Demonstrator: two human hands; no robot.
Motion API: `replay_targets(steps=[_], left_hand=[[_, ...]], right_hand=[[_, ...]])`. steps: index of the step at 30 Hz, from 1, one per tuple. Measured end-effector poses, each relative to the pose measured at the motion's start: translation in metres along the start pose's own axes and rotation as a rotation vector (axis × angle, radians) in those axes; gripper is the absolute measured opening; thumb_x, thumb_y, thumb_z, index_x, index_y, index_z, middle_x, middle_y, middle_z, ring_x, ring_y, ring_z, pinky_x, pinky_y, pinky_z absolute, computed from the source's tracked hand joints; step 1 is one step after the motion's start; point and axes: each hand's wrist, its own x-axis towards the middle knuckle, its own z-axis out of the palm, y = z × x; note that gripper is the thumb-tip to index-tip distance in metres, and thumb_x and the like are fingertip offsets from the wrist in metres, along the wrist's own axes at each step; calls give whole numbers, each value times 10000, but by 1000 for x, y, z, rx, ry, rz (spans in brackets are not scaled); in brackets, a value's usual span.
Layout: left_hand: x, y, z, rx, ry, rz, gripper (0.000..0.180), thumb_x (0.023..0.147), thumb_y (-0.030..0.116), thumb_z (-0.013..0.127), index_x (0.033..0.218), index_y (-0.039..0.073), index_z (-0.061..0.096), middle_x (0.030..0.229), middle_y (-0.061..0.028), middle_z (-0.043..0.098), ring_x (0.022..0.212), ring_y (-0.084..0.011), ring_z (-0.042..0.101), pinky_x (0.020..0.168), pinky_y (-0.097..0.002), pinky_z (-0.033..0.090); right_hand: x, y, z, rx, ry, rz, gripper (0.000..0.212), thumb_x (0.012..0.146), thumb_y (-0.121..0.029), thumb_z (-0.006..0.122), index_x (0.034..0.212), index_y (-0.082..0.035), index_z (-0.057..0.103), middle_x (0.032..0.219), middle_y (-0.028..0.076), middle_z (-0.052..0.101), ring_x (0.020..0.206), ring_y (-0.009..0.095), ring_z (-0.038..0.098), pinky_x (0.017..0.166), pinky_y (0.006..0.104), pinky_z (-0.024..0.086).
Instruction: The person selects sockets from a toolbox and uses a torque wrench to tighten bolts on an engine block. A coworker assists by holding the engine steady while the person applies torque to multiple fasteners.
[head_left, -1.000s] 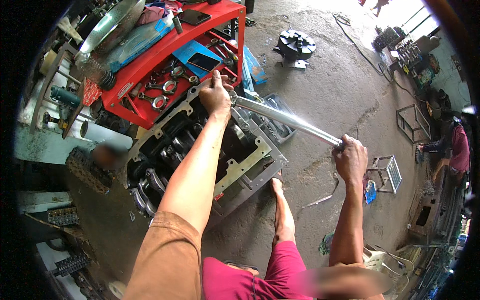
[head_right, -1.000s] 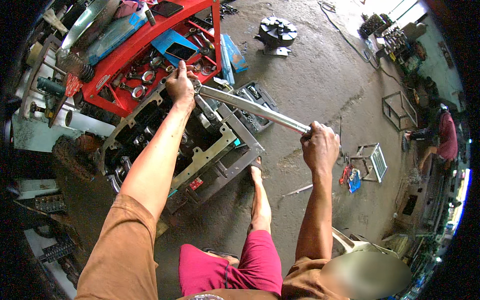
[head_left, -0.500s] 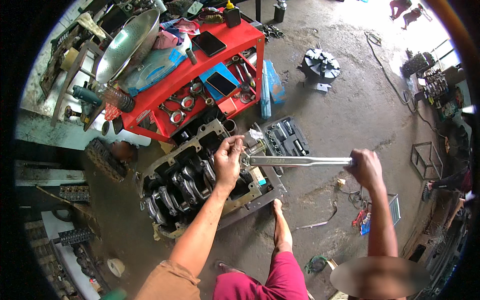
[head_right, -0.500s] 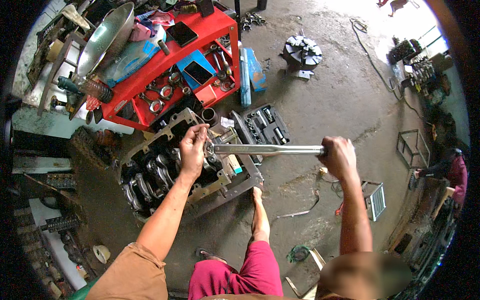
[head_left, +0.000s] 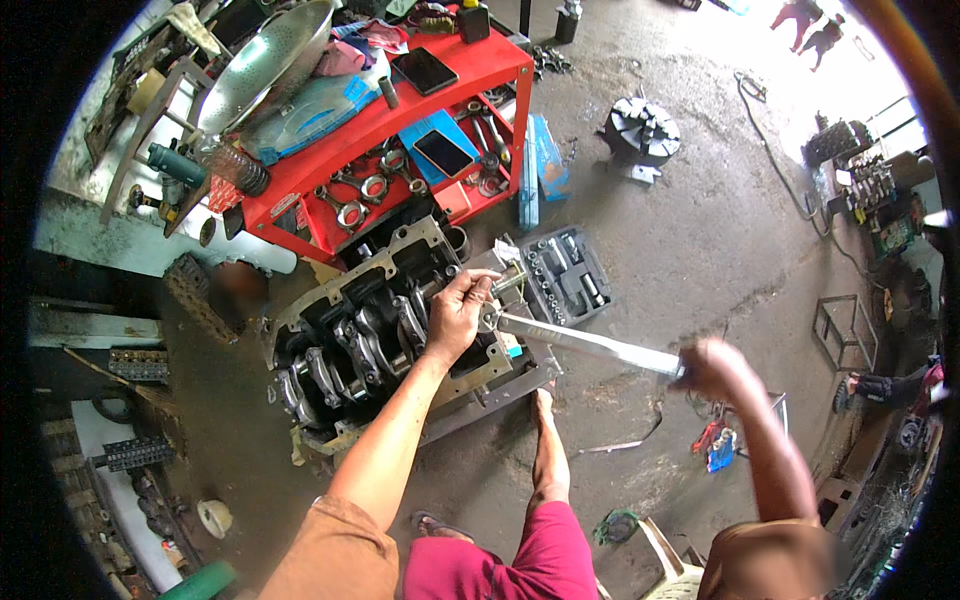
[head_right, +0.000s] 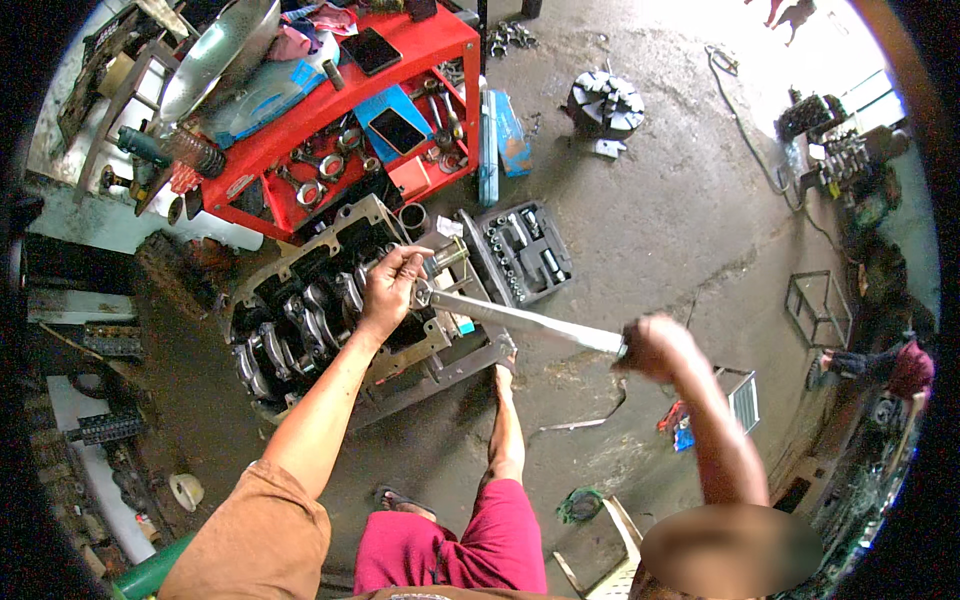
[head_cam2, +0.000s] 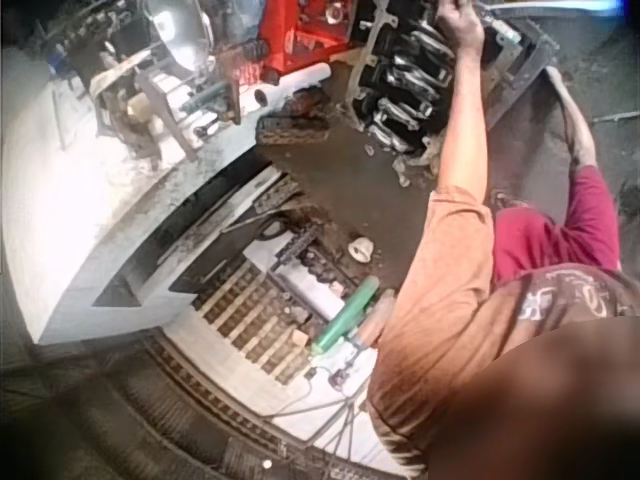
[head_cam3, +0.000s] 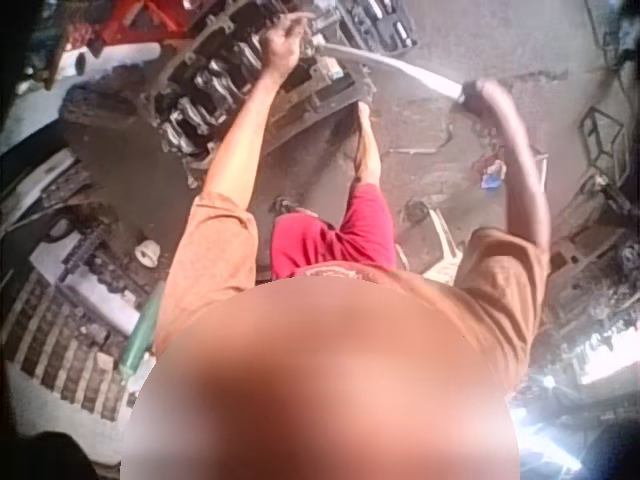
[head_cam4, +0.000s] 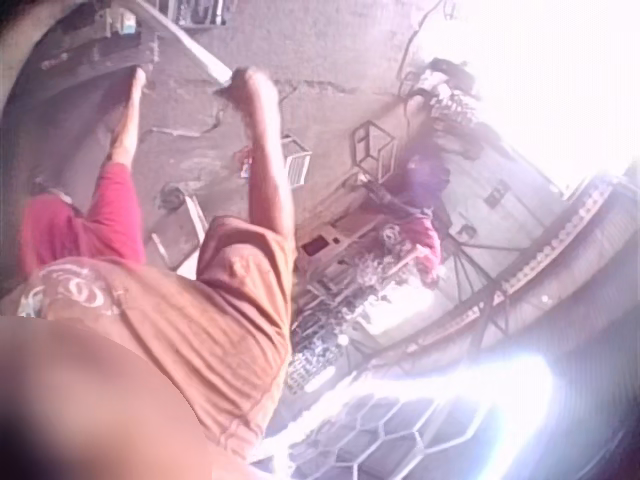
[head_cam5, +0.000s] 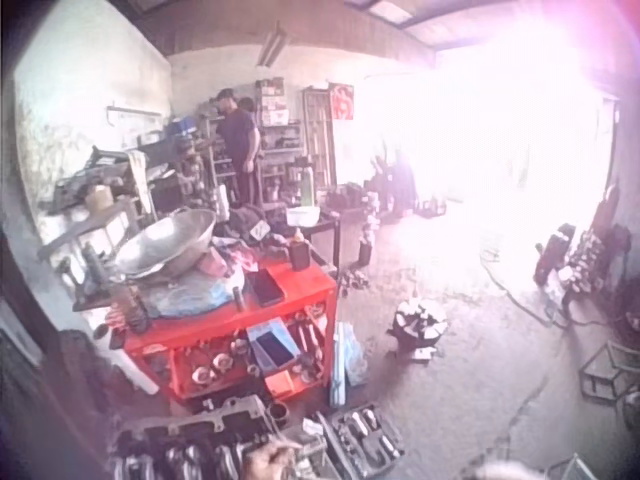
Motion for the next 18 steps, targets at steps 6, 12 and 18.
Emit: replay_targets(steps=[6,12,18], left_hand=[[-2,-5,-1,123,-62,-1,219,956,259,590,1012,71,686,852,-66,702,724,-120,674,619,-273,496],[5,-19,8,24,-31,-68,321,990,333,521,992,53,678,722,-36,652,613,-111,593,589,-275,459],[7,-15,18,-34,160,-16,467,1018,396,407,894,52,695,586,-58,641,554,-162,643,544,-317,470]], right_hand=[[-80,-96,104,396,456,256,386,740,-362,772,850,-47,578,822,175,639,835,376,637,729,489,504],[-73,-126,138,316,799,530,354,721,-326,772,751,-57,544,778,157,615,797,360,597,686,456,433],[-81,-155,151,223,969,561,174,734,-160,673,835,-66,567,781,129,609,789,335,599,695,449,446]])
